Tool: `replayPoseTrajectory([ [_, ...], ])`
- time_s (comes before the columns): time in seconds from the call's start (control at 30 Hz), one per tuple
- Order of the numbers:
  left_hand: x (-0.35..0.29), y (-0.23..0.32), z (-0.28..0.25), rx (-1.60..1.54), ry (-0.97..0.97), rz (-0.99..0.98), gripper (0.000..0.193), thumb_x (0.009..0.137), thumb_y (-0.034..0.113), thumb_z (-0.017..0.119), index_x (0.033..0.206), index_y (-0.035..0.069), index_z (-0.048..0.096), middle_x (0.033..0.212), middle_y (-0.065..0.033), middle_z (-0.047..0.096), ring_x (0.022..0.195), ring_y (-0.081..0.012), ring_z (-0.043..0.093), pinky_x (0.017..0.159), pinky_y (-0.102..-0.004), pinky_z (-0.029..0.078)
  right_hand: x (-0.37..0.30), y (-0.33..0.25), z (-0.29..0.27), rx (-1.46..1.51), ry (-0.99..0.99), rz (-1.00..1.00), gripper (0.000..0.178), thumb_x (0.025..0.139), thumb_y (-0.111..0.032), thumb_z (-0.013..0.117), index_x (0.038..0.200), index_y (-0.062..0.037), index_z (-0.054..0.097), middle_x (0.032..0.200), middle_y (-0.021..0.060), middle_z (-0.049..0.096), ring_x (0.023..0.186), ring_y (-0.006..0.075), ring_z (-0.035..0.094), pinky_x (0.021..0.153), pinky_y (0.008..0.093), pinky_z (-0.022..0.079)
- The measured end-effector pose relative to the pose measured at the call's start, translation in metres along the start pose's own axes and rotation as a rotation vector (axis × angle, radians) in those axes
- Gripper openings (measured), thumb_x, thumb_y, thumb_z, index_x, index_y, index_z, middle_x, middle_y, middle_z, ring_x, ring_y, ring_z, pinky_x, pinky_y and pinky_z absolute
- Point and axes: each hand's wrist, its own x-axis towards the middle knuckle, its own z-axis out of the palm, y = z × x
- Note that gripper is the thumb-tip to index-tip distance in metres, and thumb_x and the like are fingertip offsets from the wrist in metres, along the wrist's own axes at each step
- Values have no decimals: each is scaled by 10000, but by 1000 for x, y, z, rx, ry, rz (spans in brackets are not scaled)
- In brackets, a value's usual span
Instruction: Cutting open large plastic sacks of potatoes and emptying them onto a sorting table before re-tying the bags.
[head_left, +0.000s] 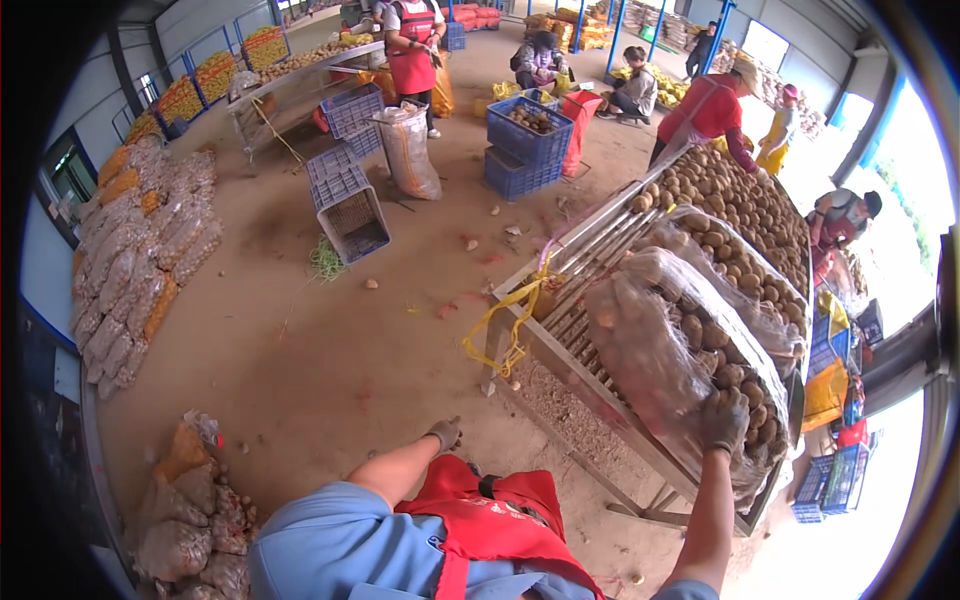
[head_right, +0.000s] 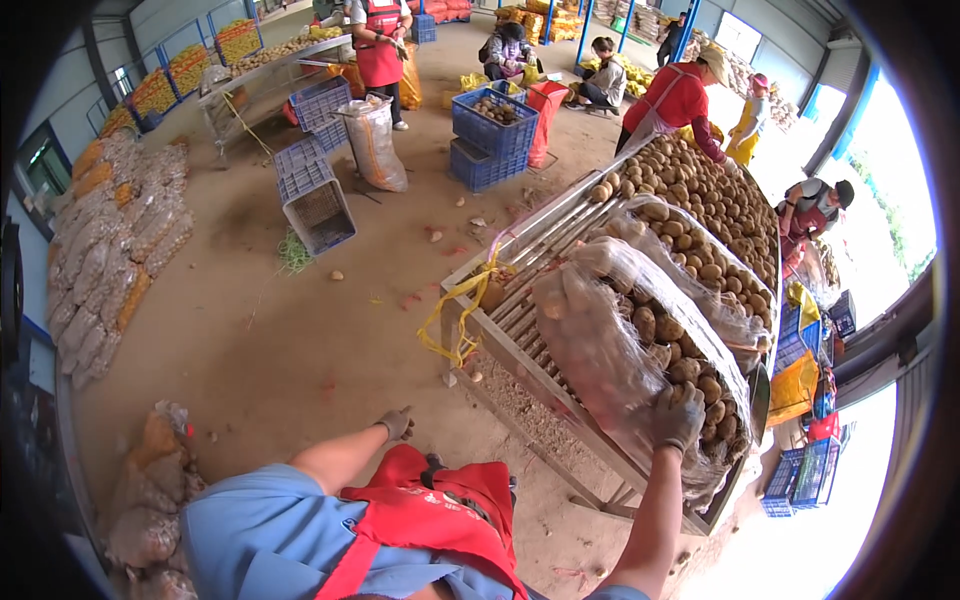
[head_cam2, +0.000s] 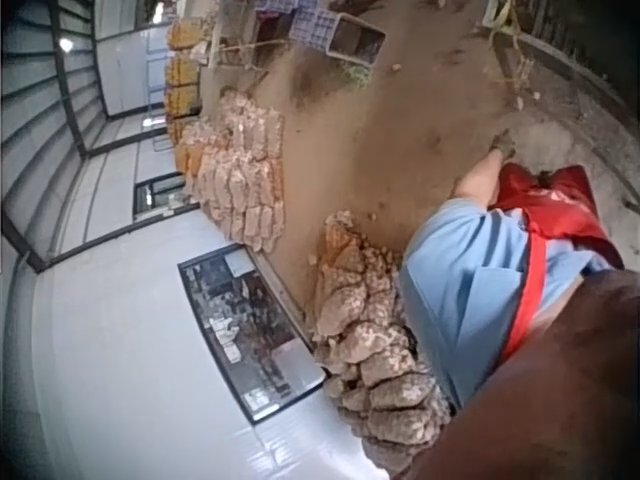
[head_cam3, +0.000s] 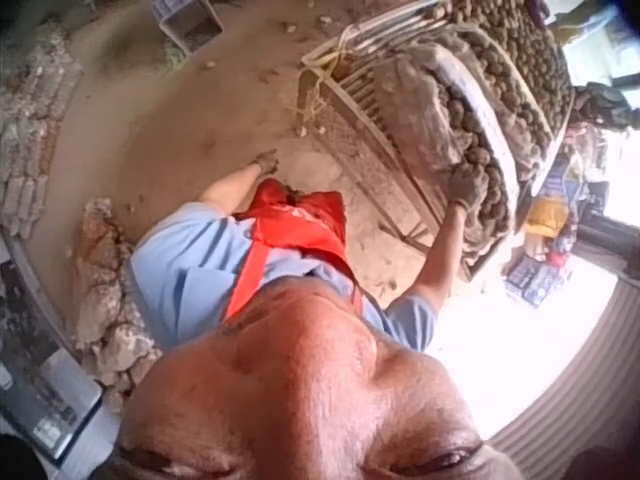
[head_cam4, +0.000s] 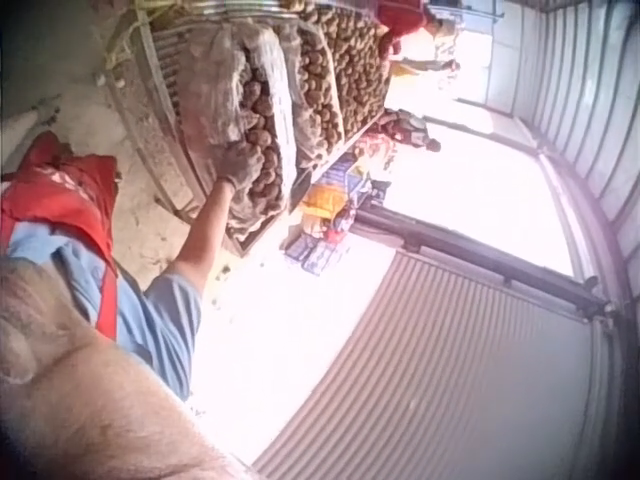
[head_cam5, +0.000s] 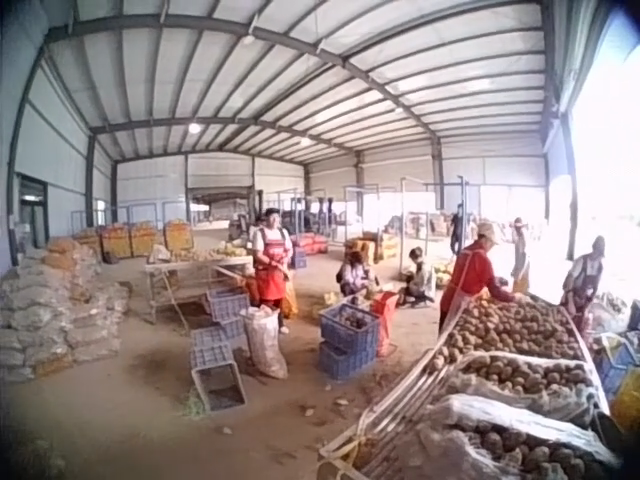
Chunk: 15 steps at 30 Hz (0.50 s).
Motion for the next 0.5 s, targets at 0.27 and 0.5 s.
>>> replayPoseTrajectory([
  [0.27, -3, 24, -3, 140, -11, 0, 665, 1124, 573, 343, 991, 6, 666, 730, -132, 717, 580, -224, 677, 588, -376, 549, -1, 1, -2, 0, -16, -5, 434, 985, -375, 630, 1261, -42, 613, 1178, 206, 623, 1087, 435, 611, 946, 532, 476],
  [0.5, -9, 44, 10, 107, -27, 65, 681, 1129, 560, 315, 1002, -6, 672, 719, -130, 715, 563, -216, 669, 593, -357, 540, -1, -4, -7, -16, -12, -1, 423, 979, -362, 630, 1253, -39, 621, 1179, 199, 626, 1081, 420, 615, 949, 523, 479],
])
